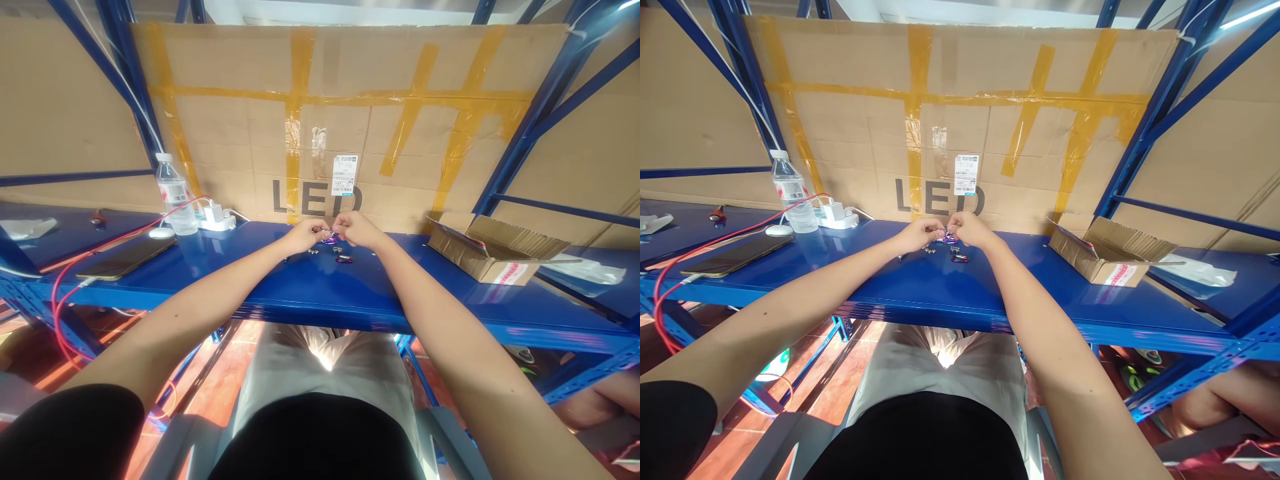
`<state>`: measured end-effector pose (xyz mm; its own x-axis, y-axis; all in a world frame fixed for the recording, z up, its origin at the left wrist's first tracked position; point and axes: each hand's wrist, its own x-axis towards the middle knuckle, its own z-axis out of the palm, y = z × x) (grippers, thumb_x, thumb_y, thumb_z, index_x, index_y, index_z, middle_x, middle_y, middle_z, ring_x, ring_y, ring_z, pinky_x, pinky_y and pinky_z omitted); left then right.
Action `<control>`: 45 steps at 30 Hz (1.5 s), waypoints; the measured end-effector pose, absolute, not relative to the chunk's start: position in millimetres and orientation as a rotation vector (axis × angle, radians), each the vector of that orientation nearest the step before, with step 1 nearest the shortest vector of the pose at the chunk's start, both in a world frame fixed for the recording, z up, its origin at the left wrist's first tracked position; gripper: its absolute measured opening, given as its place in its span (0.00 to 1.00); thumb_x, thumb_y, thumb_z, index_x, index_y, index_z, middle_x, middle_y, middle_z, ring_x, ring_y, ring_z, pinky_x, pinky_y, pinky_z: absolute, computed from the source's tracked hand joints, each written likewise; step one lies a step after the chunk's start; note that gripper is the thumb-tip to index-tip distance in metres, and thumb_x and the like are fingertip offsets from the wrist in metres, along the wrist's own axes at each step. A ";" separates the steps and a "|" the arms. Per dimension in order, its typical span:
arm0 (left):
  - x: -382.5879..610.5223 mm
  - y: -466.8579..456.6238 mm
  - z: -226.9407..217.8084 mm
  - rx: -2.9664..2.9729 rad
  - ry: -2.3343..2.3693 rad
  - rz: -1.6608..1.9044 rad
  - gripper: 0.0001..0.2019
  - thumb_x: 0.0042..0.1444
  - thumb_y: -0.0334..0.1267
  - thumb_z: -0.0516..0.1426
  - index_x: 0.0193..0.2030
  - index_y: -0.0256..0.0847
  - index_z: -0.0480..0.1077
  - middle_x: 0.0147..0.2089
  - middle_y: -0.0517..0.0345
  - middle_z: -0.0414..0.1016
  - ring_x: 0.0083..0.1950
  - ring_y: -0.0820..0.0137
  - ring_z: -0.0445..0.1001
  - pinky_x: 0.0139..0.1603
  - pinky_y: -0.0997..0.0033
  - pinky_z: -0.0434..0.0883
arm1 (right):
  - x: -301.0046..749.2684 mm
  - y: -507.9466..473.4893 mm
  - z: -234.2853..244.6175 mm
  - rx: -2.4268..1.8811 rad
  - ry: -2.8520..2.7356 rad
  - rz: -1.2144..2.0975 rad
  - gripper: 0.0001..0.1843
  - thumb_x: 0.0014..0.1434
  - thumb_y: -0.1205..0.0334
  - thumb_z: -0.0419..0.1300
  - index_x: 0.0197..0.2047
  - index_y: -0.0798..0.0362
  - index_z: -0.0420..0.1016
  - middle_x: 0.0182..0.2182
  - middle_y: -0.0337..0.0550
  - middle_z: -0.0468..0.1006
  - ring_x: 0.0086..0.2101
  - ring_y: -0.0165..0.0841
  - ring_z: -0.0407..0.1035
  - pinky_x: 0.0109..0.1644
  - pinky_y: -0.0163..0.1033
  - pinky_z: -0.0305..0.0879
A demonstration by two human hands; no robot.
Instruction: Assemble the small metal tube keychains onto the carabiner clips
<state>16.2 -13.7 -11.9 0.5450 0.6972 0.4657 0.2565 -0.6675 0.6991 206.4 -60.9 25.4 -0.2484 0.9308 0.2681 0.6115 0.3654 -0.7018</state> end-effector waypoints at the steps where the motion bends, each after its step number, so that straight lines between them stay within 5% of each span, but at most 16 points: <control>1: 16.3 -15.4 -10.6 2.189 0.779 1.006 0.11 0.59 0.45 0.62 0.36 0.39 0.74 0.26 0.63 0.66 0.27 0.73 0.62 0.30 0.71 0.61 | 205.9 -61.4 25.5 -1.343 -1.973 0.610 0.11 0.60 0.76 0.58 0.29 0.53 0.68 0.20 0.35 0.69 0.18 0.25 0.57 0.23 0.34 0.55; 6: 17.1 -21.4 -6.0 2.037 0.820 0.996 0.10 0.61 0.45 0.62 0.38 0.39 0.73 0.23 0.66 0.61 0.21 0.76 0.58 0.22 0.72 0.57 | 206.3 -59.6 25.1 -1.317 -1.977 0.622 0.09 0.62 0.74 0.59 0.32 0.53 0.69 0.23 0.37 0.73 0.19 0.25 0.60 0.23 0.34 0.57; 16: 17.0 -20.9 -5.5 2.066 0.907 1.034 0.08 0.63 0.40 0.59 0.38 0.37 0.75 0.24 0.65 0.65 0.21 0.76 0.60 0.25 0.72 0.59 | 226.7 -50.4 26.9 -1.553 -1.940 0.527 0.08 0.54 0.78 0.62 0.31 0.55 0.73 0.22 0.40 0.74 0.20 0.28 0.64 0.23 0.35 0.61; 28: 18.0 -19.2 -6.0 2.037 0.934 1.050 0.09 0.62 0.41 0.59 0.36 0.37 0.75 0.25 0.63 0.68 0.24 0.75 0.62 0.29 0.71 0.63 | 225.1 -58.0 23.0 -1.671 -1.982 1.073 0.10 0.53 0.68 0.70 0.26 0.55 0.72 0.19 0.44 0.76 0.18 0.29 0.68 0.19 0.33 0.64; 38: 15.5 -14.5 -9.2 2.072 0.929 1.018 0.12 0.63 0.44 0.59 0.39 0.38 0.77 0.27 0.62 0.69 0.26 0.74 0.63 0.28 0.71 0.62 | 231.7 -58.2 31.1 -1.889 -2.118 0.698 0.17 0.57 0.58 0.71 0.24 0.53 0.71 0.16 0.40 0.71 0.12 0.25 0.54 0.16 0.36 0.49; 45: 16.0 -16.5 -9.7 2.099 0.864 0.984 0.12 0.58 0.46 0.64 0.38 0.39 0.76 0.24 0.65 0.64 0.22 0.76 0.60 0.25 0.71 0.60 | 219.5 -60.2 29.7 -1.319 -2.041 0.600 0.05 0.57 0.70 0.67 0.33 0.54 0.75 0.22 0.38 0.74 0.22 0.27 0.66 0.23 0.32 0.58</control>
